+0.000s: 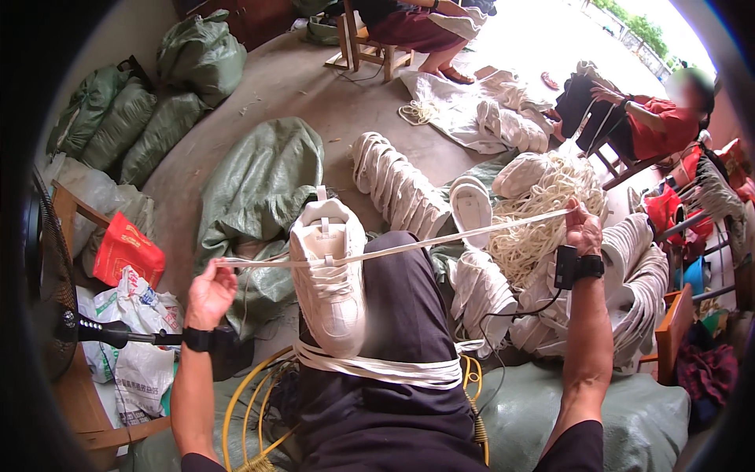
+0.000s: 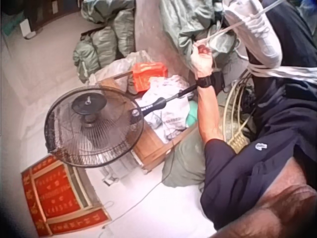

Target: Lacing a white sneaker by hand in a shoe manufacturing environment.

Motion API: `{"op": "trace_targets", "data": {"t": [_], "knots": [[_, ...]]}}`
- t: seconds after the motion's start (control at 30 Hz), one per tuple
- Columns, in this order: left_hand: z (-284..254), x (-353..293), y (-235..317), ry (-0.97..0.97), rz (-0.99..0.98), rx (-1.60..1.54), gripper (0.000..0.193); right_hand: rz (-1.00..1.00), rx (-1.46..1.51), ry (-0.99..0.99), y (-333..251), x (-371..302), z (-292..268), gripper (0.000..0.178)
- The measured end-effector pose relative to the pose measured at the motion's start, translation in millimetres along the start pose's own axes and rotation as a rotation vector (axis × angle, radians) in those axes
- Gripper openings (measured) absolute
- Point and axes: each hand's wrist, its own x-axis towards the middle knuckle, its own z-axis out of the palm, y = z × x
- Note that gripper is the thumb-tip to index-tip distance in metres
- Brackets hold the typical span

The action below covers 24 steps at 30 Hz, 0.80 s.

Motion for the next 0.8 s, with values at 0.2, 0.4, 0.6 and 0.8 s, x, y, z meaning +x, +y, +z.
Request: {"op": "trace_targets", "data": {"t": [0.2, 0.4, 0.6, 0.8], "knots": [[-116, -32, 99, 0.124, 0.205, -0.234, 0.017, 0.013, -0.056, -0.386, 19, -67, 51, 0.021], [-211, -88, 150, 0.345, 0.331, -0.271, 0.024, -0.330, -0.736, -0.574, 76, -245, 195, 0.021], [-164, -111, 121, 0.320, 0.347, -0.364, 0.023, -0.537, -0.955, -1.023, 146, -300, 233, 0.014], [-173, -122, 135, 0.363, 0.400, -0.184, 0.021, -0.588, -1.174, -1.164, 157, -321, 242, 0.011]]}}
